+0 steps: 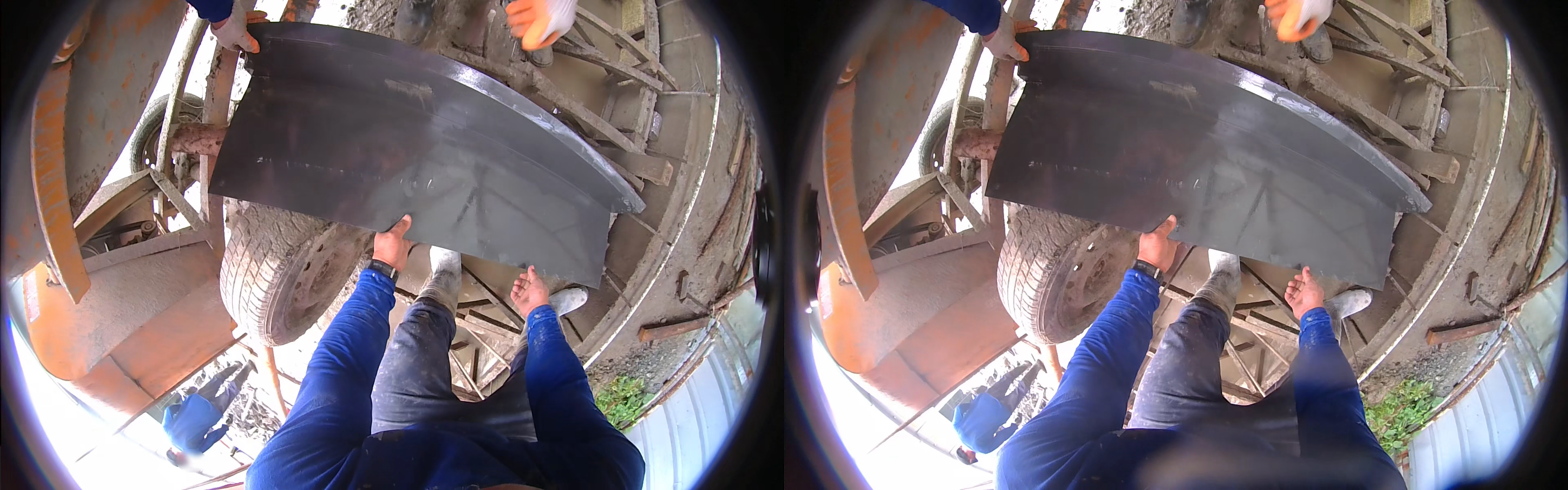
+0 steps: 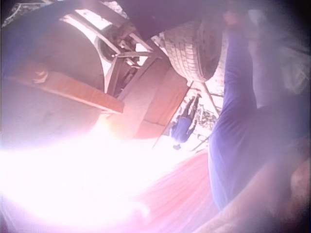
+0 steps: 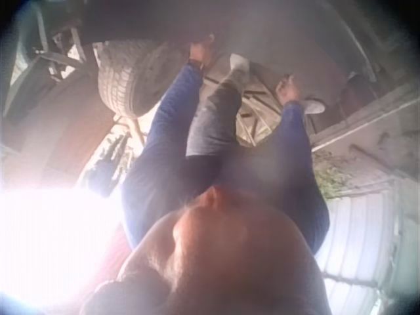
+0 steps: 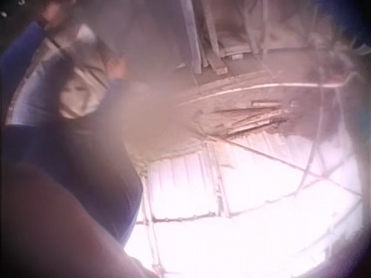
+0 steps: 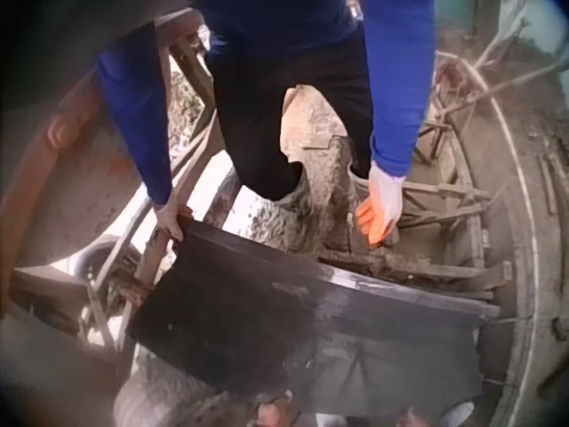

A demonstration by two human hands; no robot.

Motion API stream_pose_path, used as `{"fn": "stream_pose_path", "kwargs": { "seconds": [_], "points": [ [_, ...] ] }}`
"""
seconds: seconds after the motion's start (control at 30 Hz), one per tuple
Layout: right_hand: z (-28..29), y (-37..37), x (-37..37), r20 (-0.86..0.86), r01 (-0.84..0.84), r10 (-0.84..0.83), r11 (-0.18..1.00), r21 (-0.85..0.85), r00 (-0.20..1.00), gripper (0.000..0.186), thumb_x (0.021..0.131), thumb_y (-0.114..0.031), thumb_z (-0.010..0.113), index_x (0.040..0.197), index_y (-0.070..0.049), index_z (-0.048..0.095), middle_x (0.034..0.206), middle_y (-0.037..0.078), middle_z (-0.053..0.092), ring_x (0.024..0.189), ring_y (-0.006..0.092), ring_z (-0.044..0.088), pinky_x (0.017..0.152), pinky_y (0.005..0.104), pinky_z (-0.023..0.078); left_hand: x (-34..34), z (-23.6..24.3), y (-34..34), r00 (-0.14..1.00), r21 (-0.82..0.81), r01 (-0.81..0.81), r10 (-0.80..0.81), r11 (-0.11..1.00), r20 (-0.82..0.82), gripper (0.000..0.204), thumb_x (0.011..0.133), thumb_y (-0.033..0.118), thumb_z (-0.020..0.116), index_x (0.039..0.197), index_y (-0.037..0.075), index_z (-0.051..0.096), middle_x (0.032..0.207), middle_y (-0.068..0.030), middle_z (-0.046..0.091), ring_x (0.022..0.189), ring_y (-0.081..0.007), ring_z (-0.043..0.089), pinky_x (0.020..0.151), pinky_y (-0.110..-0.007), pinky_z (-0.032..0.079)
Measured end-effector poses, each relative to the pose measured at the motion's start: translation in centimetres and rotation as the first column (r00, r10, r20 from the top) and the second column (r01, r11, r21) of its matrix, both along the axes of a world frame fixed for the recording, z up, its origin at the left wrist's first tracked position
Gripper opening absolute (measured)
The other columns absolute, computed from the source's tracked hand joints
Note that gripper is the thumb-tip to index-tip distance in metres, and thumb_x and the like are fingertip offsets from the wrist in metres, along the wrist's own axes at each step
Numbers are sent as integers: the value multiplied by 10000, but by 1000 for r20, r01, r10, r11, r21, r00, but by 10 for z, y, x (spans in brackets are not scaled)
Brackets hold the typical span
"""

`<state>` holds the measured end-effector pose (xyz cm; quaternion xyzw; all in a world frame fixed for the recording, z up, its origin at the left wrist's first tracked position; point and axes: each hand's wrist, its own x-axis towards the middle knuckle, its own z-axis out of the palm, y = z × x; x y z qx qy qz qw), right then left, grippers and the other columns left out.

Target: The person positions and fits a large curved metal sheet onto a metal frame near a cement mixer. They repeatedly lift, align, and adjust the sheet with both hands, then walk to retrieve a long orange pipe and a yellow power tool from the ground.

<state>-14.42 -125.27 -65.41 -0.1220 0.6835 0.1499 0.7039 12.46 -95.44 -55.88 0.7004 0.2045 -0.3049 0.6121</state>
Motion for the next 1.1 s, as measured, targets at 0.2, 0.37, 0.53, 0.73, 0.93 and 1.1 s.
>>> {"fn": "stream_pose_path", "kwargs": {
  "seconds": [0.2,0.37,0.53,0.73,0.93,1.1],
  "points": [
    [14,-3,-5,-9,-358,367,901,-244,930,216,1021,-321,664,1028,-112,608,771,45,660,599,158,628,519,276,489,-2,-2,1,995,70,13,-20,997,101,262,982,81,665,1236,17,650,1217,-73,682,1138,-247,632,994,-404,493],
    [6,-17,-14,25,-527,568,778,-341,823,162,1022,-262,650,1049,-104,624,786,48,673,605,140,636,510,253,485,0,2,-24,939,-124,-329,310,936,-148,334,935,71,698,1262,110,642,1263,-28,641,1198,-267,592,997,-530,475],
    [19,-20,-13,26,-587,639,721,-369,769,193,1021,-260,651,1076,-77,627,799,50,682,620,135,639,554,264,507,10,14,-37,886,-23,-431,418,902,-199,364,923,62,707,1269,144,632,1258,-11,634,1206,-262,586,979,-570,474],
    [27,-40,-55,25,-524,581,752,-400,814,214,1010,-222,669,1134,-52,629,828,63,691,645,141,651,555,272,517,-2,-11,-35,913,-85,-395,380,915,-149,376,930,57,698,1291,123,618,1272,-40,636,1193,-266,606,951,-543,521],
    [35,-75,-59,-19,-623,674,672,-401,739,179,1028,-213,640,1113,-56,622,840,68,693,644,141,641,546,265,498,-4,-6,-33,916,-99,-380,360,920,-177,380,940,82,703,1307,92,606,1290,-56,634,1215,-275,602,959,-562,518],
    [39,-91,-38,-26,-639,710,616,-460,704,151,1028,-206,635,1091,-70,617,835,72,698,630,146,653,529,269,513,-8,-2,-47,911,-53,-384,369,922,-186,375,930,142,742,1284,106,623,1238,-41,667,1151,-244,629,889,-502,519]
  ]
}}
